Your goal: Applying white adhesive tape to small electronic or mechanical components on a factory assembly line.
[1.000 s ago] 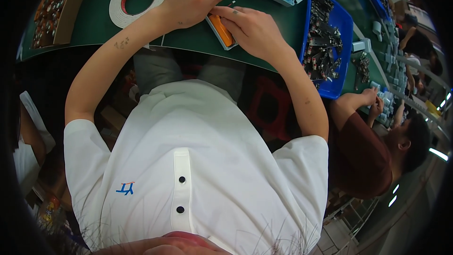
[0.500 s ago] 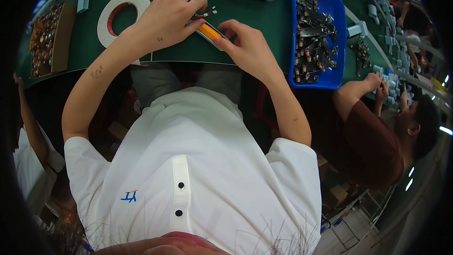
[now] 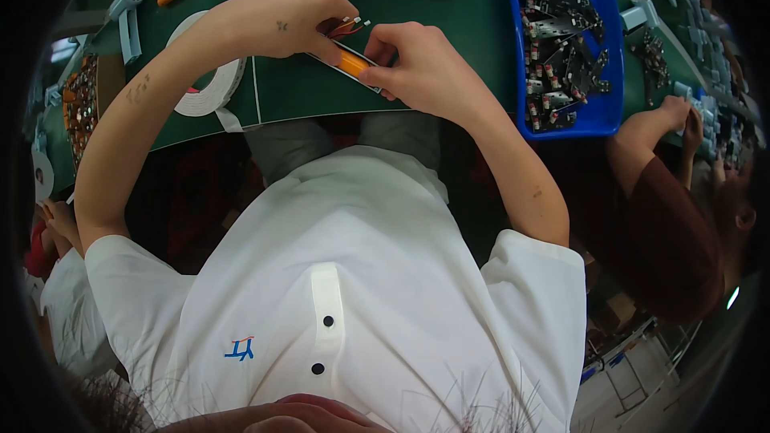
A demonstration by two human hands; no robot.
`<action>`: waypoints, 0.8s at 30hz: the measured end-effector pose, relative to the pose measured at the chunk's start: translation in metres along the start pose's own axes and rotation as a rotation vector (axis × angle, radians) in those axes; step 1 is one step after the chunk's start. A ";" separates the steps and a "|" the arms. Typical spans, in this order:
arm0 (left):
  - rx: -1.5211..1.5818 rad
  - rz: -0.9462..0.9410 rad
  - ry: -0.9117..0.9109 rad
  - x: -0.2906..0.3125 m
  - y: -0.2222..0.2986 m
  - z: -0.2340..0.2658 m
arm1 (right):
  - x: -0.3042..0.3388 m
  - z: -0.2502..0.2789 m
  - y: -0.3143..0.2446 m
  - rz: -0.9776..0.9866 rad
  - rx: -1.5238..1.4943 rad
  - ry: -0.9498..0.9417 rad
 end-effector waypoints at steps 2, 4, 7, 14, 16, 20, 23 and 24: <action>0.022 -0.009 -0.012 -0.003 -0.002 0.000 | -0.001 -0.001 0.003 -0.012 -0.040 -0.005; 0.034 -0.018 -0.026 -0.006 -0.004 0.000 | -0.004 -0.001 0.007 -0.024 -0.067 -0.008; 0.069 0.014 -0.054 -0.009 -0.005 0.000 | -0.009 0.000 0.010 -0.052 -0.150 -0.057; 0.093 0.002 -0.020 -0.003 -0.006 -0.003 | -0.001 -0.003 0.014 -0.047 -0.244 -0.030; 0.040 -0.004 0.007 -0.001 -0.007 -0.007 | 0.004 -0.006 0.011 -0.013 -0.181 0.035; -0.015 -0.019 0.035 -0.001 -0.010 -0.013 | 0.008 -0.014 0.008 0.015 -0.119 0.104; -0.047 -0.043 0.068 -0.005 -0.013 -0.015 | 0.004 -0.014 0.011 0.027 -0.106 0.137; -0.043 -0.044 0.058 -0.004 -0.013 -0.017 | 0.003 -0.016 0.013 0.019 -0.113 0.132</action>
Point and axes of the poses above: each hand's wrist, its own x-axis away from the middle knuckle, its own z-axis out of the back of the hand, y = z × x, the point moved 2 cm from there along -x, towards the middle knuckle, and after that the axes turned 7 degrees about -z, right-handed, at the moved point
